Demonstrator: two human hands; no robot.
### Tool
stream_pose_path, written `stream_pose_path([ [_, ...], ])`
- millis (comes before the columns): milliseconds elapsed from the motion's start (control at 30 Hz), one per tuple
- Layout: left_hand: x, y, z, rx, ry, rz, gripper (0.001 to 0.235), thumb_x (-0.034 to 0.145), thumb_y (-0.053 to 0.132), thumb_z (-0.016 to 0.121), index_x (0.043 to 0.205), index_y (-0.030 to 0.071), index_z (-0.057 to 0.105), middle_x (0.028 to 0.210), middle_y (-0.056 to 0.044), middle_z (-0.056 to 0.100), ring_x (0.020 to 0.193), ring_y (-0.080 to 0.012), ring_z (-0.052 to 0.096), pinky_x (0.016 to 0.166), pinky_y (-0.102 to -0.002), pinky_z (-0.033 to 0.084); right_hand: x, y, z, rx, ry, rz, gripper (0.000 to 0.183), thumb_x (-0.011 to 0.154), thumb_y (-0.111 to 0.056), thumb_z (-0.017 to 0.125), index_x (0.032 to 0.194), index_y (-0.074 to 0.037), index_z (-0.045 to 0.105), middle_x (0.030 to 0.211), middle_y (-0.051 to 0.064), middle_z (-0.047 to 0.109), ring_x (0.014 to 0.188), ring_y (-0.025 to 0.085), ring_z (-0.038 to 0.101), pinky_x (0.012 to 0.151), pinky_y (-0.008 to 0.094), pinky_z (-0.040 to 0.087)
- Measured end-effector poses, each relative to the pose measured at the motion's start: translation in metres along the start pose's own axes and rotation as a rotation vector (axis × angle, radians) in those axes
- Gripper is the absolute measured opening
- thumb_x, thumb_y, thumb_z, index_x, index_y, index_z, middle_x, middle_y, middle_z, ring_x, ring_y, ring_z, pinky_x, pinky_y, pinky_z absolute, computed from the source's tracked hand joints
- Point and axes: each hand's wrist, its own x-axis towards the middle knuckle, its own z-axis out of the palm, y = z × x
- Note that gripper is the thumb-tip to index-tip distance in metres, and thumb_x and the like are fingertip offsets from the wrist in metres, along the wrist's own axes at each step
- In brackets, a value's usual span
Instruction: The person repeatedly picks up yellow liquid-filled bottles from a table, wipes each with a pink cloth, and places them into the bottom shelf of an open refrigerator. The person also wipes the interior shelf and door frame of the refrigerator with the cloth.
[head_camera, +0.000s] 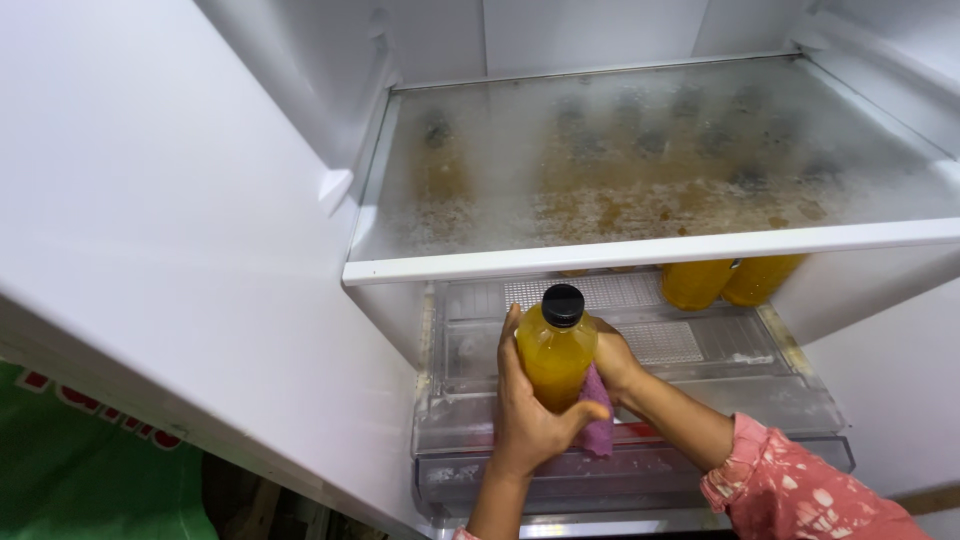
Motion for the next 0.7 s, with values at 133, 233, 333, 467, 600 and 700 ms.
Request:
stream_pose_path([
  [133,0.003,0.003,0.008,-0.095,0.07,-0.286,0.099,0.075,0.049,0.088,0.145,-0.004,0.042,0.132,-0.018,0.065,0.121,-0.0297,0.068,0.103,-0.039,0.057,-0.016,0.001,0.016,0.186,0.148,0.123,0.038,0.097,-0.027,0.05,0.116,0.002,0.064,0.11,0.017,0.07,0.094,0.024,0.071,0.086,0.04,0.06],
  [233,0.001,-0.002,0.007,-0.096,0.12,-0.279,0.085,0.078,0.043,0.089,0.139,-0.002,0.05,0.124,-0.017,0.069,0.112,-0.0287,0.073,0.097,-0.038,0.061,-0.034,0.007,0.029,0.255,0.164,0.084,0.037,0.094,-0.026,0.045,0.114,-0.002,0.065,0.108,0.014,0.072,0.092,0.022,0.072,0.085,0.038,0.059],
  [333,0.0,-0.013,0.008,-0.06,0.193,-0.243,0.085,0.079,0.042,0.088,0.14,-0.002,0.048,0.124,-0.016,0.067,0.11,-0.0283,0.072,0.096,-0.038,0.06,-0.052,0.013,0.038,-0.18,0.216,-0.231,0.036,0.099,-0.024,0.048,0.118,0.0,0.068,0.108,0.012,0.072,0.096,0.014,0.067,0.089,0.028,0.054],
  [467,0.002,-0.031,0.009,-0.063,0.202,-0.245,0.095,0.082,0.051,0.082,0.147,-0.003,0.038,0.131,-0.018,0.061,0.118,-0.0286,0.067,0.099,-0.038,0.057,-0.073,-0.008,0.045,-0.429,0.215,-0.317,0.035,0.1,-0.025,0.062,0.122,0.002,0.064,0.102,0.012,0.07,0.091,0.013,0.063,0.079,0.028,0.054],
  [600,-0.002,-0.04,0.013,0.042,0.107,-0.179,0.099,0.088,0.068,0.056,0.156,-0.001,0.032,0.147,-0.022,0.047,0.136,-0.0328,0.051,0.109,-0.043,0.046,-0.095,-0.038,0.051,-0.698,0.221,-0.506,0.073,0.08,-0.03,0.08,0.139,-0.001,0.049,0.102,0.013,0.066,0.088,0.017,0.062,0.077,0.03,0.056],
  [700,-0.003,-0.041,0.017,-0.313,0.016,-0.244,0.083,0.107,0.065,0.035,0.159,0.002,0.026,0.157,-0.021,0.041,0.145,-0.0331,0.047,0.119,-0.045,0.041,-0.088,-0.06,0.054,-0.978,0.213,-0.727,0.095,0.074,-0.036,0.09,0.146,0.004,0.042,0.117,0.021,0.065,0.106,0.028,0.062,0.087,0.038,0.053],
])
